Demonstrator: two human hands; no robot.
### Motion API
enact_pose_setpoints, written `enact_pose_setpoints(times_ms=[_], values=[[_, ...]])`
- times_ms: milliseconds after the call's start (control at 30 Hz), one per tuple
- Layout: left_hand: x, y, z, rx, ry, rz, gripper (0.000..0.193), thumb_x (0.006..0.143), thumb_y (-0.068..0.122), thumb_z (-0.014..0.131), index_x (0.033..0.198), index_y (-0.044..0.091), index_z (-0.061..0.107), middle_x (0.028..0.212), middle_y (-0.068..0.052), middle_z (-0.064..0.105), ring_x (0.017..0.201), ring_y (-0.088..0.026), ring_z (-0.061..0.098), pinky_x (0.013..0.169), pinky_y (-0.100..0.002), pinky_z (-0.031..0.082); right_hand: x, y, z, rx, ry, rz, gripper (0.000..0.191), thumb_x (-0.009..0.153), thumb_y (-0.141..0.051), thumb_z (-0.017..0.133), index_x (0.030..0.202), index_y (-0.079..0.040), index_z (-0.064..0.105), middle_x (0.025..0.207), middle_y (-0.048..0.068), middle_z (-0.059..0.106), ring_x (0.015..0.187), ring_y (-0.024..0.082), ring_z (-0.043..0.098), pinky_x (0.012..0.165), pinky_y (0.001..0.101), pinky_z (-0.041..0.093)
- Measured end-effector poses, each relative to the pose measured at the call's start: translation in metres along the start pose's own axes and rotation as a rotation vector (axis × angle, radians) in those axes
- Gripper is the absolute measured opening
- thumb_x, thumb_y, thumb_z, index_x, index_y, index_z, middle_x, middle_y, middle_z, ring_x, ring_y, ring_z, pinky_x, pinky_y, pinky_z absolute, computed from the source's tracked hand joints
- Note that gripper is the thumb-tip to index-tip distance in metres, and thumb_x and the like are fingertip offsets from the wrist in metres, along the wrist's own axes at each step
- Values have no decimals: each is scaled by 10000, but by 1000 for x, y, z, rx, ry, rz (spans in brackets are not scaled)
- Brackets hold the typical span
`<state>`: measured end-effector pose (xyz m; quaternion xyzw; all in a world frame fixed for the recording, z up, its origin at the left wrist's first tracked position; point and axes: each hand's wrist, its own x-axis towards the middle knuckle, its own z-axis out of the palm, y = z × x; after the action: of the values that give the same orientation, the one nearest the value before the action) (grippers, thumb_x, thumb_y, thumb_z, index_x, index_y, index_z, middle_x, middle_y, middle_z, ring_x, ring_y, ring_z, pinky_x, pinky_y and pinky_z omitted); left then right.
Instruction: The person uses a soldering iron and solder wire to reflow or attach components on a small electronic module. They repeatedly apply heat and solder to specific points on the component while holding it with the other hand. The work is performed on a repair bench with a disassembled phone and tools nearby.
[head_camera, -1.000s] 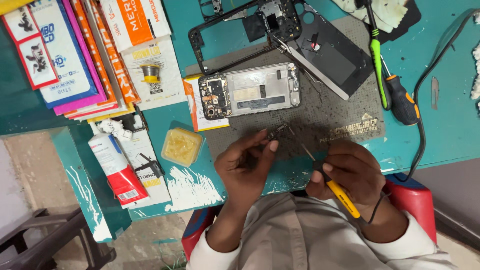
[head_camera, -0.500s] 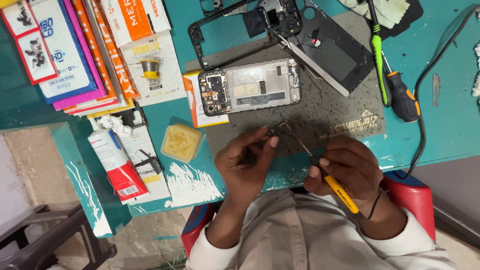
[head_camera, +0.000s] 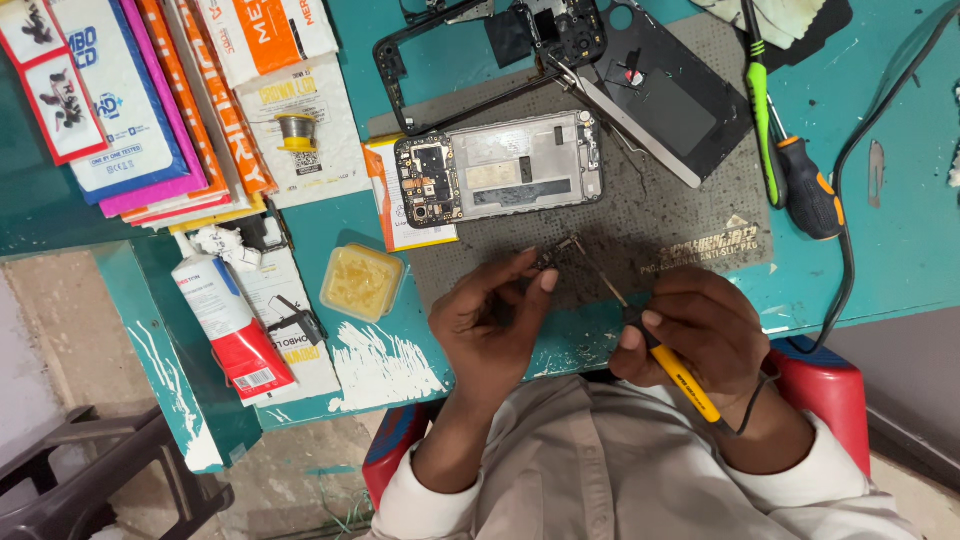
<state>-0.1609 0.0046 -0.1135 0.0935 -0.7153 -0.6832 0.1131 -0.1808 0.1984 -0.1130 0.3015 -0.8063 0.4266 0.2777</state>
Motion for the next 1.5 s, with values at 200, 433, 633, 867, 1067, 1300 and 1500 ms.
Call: enact_pose_setpoints(times_ms=[200, 433, 633, 867, 1067, 1300, 1500], values=[[-1, 1, -2, 16, -3, -4, 259, 899, -45, 827, 1144, -6, 752, 936, -31, 733, 708, 10, 526, 610, -155, 413, -2, -1, 0, 2, -6, 8, 216, 855, -65, 736, 826, -14, 528, 723, 138, 613, 712, 317, 682, 618, 385, 587], [-1, -2, -1, -21, -5, -1, 254, 901, -44, 825, 1140, -4, 749, 942, -30, 739, 699, 12, 530, 600, -153, 413, -1, 1, 0, 6, -5, -7, 215, 856, -66, 732, 820, -17, 525, 721, 140, 618, 701, 316, 681, 599, 379, 576], [-4, -6, -4, -4, 5, 14, 250, 899, -37, 838, 1132, -1, 756, 913, -16, 719, 695, 14, 508, 598, -155, 393, -3, -2, 3, -19, 9, -7, 225, 858, -70, 736, 810, -21, 522, 714, 135, 611, 707, 323, 684, 610, 385, 584], [-2, -6, -4, 20, 11, 24, 246, 889, -31, 842, 1118, 2, 759, 884, 3, 709, 660, 19, 490, 568, -160, 375, -1, -1, 3, -3, 6, -3, 227, 850, -73, 744, 806, -21, 528, 710, 136, 605, 703, 323, 678, 612, 389, 584], [-1, -5, -3, 3, 11, 15, 244, 892, -36, 839, 1119, 2, 757, 931, -13, 735, 671, 16, 499, 575, -162, 384, -1, -2, 1, -5, -18, 13, 213, 848, -67, 740, 809, -12, 538, 718, 141, 614, 704, 323, 680, 615, 392, 587], [-6, -6, -8, 1, 6, 23, 254, 894, -35, 840, 1129, 1, 753, 951, -27, 746, 682, 17, 520, 586, -155, 396, -5, -6, 4, -8, -3, -4, 210, 856, -72, 734, 822, -10, 536, 733, 149, 623, 713, 327, 686, 612, 385, 584], [-5, -5, -7, 30, 9, 37, 250, 889, -39, 849, 1119, 3, 758, 900, -10, 717, 673, 14, 498, 580, -158, 380, -6, -5, 5, 4, 5, -13, 202, 849, -77, 736, 831, -6, 548, 728, 147, 614, 694, 325, 673, 601, 390, 580]])
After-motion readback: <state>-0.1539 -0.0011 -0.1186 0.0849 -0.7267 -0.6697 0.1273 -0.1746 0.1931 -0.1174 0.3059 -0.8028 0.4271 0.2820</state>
